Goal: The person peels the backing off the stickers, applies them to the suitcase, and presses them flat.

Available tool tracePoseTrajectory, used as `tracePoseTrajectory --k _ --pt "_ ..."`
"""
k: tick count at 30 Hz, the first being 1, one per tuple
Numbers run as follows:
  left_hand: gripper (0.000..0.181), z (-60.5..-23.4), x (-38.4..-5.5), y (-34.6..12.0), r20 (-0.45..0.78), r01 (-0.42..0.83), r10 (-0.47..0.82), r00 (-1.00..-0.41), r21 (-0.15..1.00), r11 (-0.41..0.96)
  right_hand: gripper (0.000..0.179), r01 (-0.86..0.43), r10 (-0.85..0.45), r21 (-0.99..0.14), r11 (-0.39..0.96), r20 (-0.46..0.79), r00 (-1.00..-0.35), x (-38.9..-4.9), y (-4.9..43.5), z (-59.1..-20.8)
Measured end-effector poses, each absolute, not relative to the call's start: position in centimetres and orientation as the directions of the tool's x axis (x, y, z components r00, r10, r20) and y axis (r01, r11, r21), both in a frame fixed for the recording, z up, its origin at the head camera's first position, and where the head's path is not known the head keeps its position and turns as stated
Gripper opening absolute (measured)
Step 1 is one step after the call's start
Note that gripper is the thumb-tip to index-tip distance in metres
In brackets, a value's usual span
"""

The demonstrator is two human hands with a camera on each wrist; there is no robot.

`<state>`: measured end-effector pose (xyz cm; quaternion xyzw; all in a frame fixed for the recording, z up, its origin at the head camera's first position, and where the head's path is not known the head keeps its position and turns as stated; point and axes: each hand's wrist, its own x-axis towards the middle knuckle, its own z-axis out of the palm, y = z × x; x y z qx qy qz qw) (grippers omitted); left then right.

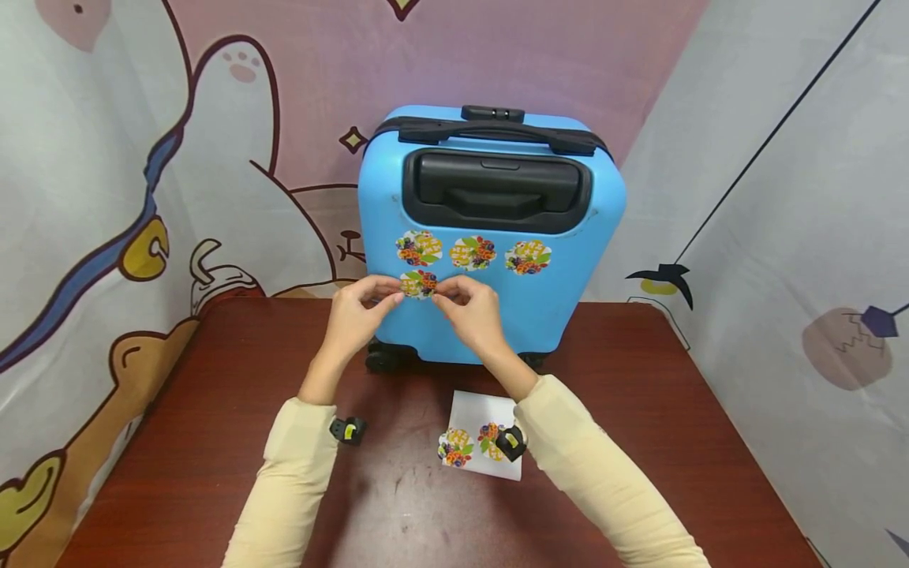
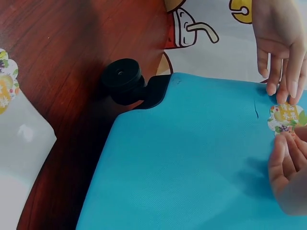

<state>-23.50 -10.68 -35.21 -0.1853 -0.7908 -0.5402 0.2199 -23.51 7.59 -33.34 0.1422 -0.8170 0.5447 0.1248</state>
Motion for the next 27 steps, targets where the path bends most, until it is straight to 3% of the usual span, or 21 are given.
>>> tracePoseTrajectory --k 9,27 --pt "0.016 -35.1 -23.6 -10.8 0.53 0.521 0.084 -0.844 0.771 0.366 0.018 -0.369 -0.238 -0.857 0.36 0.298 -0.924 -23.6 7.6 -33.6" --pt "0.016 -35.2 -23.6 -10.7 0.516 0.504 0.074 -0.853 0.78 0.371 0.031 -0.474 -0.313 -0.843 0.253 0.392 -0.865 -23.6 6.8 -31.5"
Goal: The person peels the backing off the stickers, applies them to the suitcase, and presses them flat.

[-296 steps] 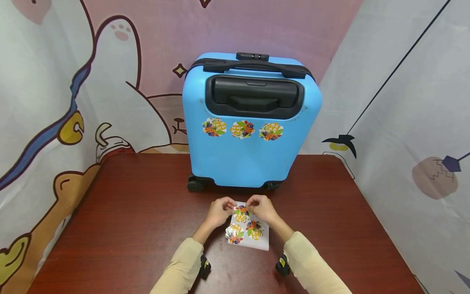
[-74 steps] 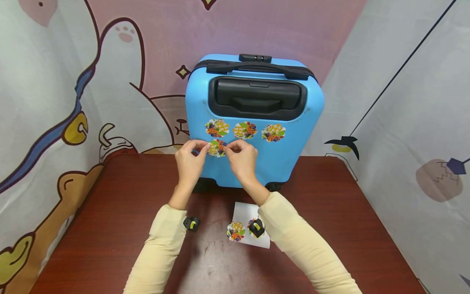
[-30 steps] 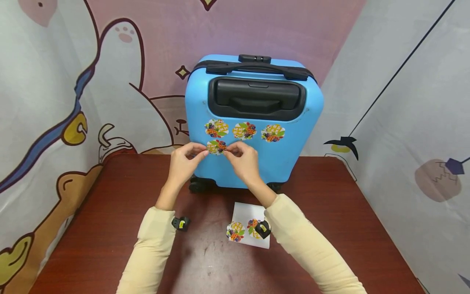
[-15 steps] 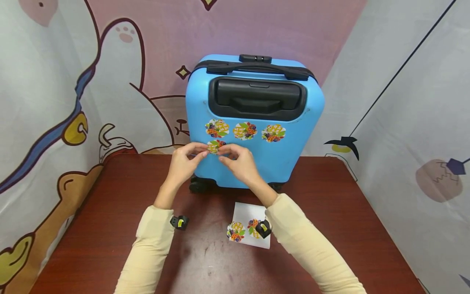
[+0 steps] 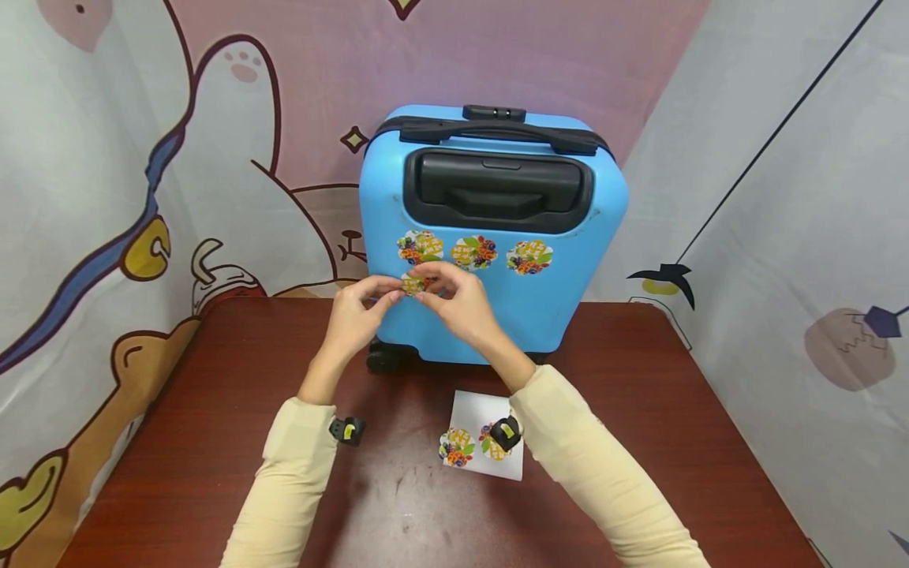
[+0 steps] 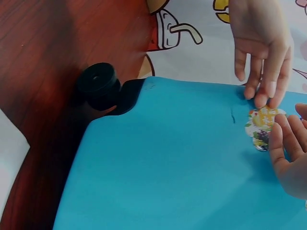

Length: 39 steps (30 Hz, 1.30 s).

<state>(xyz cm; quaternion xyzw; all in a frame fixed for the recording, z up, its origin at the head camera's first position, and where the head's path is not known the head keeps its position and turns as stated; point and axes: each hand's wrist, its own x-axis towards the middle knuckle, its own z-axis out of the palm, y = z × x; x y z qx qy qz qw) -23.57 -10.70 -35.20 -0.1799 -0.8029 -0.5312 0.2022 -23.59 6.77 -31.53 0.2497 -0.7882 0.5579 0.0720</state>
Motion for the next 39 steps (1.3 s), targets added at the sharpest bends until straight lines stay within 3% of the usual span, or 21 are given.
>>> tracePoseTrajectory --k 18,39 --pt "0.016 -34.9 -23.3 -10.6 0.507 0.493 0.064 -0.86 0.789 0.367 0.03 -0.416 -0.336 -0.848 0.328 0.307 -0.89 -23.6 7.5 -35.4" --pt "0.015 -34.8 -23.2 -10.5 0.499 0.484 0.066 -0.864 0.787 0.382 0.032 -0.509 -0.353 -0.84 0.187 0.426 -0.833 -23.6 6.8 -31.4"
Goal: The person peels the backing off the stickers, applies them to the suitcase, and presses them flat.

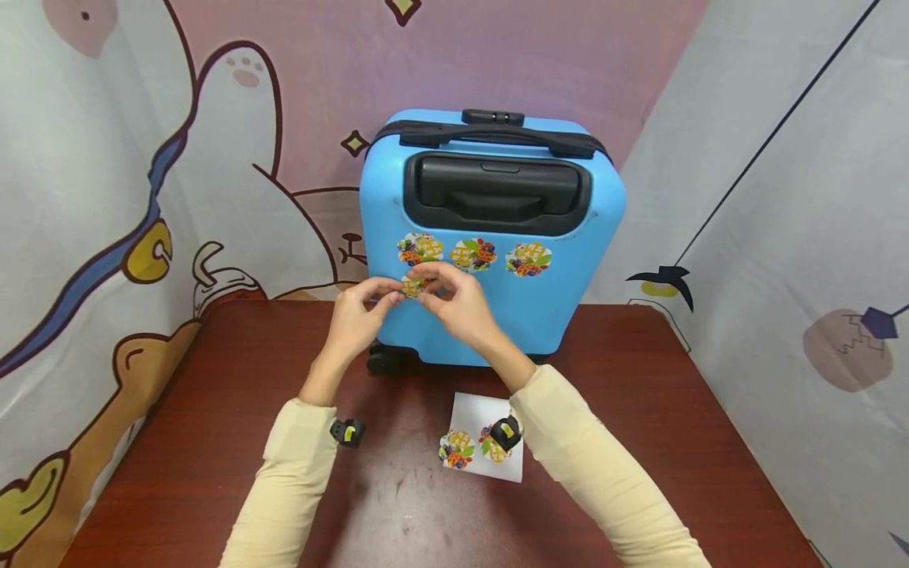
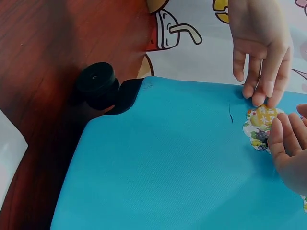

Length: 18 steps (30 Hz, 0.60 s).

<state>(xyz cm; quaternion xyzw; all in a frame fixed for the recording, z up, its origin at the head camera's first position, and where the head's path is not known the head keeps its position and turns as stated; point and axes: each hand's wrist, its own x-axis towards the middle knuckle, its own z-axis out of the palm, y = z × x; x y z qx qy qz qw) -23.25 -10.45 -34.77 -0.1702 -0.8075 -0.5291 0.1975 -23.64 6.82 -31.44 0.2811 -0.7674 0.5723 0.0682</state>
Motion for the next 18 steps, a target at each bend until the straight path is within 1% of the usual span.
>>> tracePoseTrajectory --k 6,13,18 --pt "0.015 -34.8 -23.3 -10.5 0.508 0.494 0.07 -0.858 0.783 0.377 0.032 -0.48 -0.359 -0.848 0.226 0.385 -0.85 -23.7 7.1 -32.3" --pt "0.015 -35.0 -23.4 -10.6 0.517 0.506 0.077 -0.852 0.778 0.373 0.032 -0.432 -0.358 -0.852 0.295 0.321 -0.877 -23.6 7.6 -34.7" --pt "0.014 -35.0 -23.4 -10.6 0.514 0.502 0.076 -0.855 0.782 0.37 0.032 -0.404 -0.357 -0.861 0.309 0.289 -0.888 -23.6 7.7 -35.9"
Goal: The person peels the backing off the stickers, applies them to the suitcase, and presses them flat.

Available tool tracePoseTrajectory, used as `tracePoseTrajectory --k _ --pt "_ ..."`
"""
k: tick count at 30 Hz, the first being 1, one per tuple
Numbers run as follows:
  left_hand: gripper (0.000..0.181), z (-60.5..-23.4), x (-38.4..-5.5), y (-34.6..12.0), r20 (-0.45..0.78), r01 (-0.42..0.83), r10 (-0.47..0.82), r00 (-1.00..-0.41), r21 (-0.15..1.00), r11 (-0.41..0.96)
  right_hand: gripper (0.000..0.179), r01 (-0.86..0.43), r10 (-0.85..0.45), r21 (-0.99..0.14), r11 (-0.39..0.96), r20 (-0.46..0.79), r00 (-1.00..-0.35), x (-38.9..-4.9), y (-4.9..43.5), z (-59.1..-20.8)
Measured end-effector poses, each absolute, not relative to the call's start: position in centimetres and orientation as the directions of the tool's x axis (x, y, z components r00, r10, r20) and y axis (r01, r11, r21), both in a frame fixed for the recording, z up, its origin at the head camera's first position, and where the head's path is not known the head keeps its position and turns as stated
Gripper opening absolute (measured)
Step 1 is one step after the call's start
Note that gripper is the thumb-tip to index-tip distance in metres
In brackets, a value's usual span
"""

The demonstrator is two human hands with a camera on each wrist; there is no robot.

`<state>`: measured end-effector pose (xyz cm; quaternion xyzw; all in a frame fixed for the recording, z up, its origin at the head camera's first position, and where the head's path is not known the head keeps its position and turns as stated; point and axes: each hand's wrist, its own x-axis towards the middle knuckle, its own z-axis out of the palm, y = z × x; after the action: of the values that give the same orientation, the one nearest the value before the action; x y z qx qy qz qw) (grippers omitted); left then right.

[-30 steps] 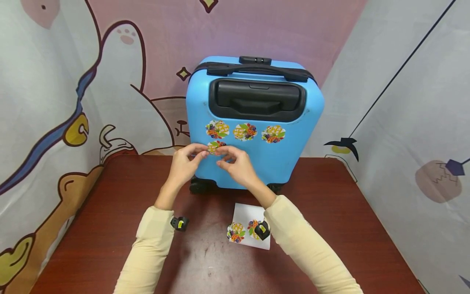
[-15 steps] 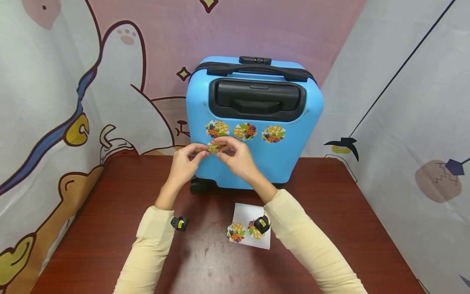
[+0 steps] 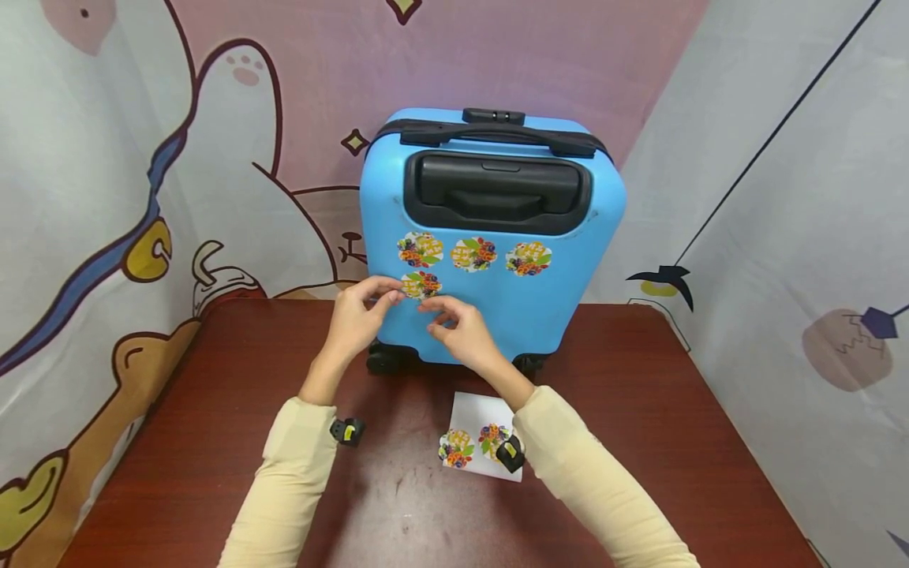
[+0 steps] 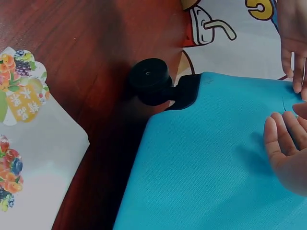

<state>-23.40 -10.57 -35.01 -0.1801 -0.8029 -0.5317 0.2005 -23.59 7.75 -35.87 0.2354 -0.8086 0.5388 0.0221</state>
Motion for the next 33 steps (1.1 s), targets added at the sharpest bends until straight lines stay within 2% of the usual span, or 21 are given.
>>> tracePoseTrajectory --k 18,29,33 --pt "0.014 -34.9 -23.3 -10.4 0.508 0.492 0.061 -0.859 0.786 0.374 0.033 -0.499 -0.366 -0.857 0.131 0.426 -0.828 -23.6 7.0 -31.8" --pt "0.015 -34.9 -23.3 -10.4 0.51 0.493 0.064 -0.858 0.783 0.379 0.033 -0.411 -0.36 -0.883 0.226 0.316 -0.878 -23.3 7.6 -33.7" --pt "0.014 -34.9 -23.2 -10.4 0.503 0.488 0.061 -0.862 0.791 0.37 0.032 -0.366 -0.365 -0.898 0.243 0.265 -0.892 -22.2 7.7 -33.3"
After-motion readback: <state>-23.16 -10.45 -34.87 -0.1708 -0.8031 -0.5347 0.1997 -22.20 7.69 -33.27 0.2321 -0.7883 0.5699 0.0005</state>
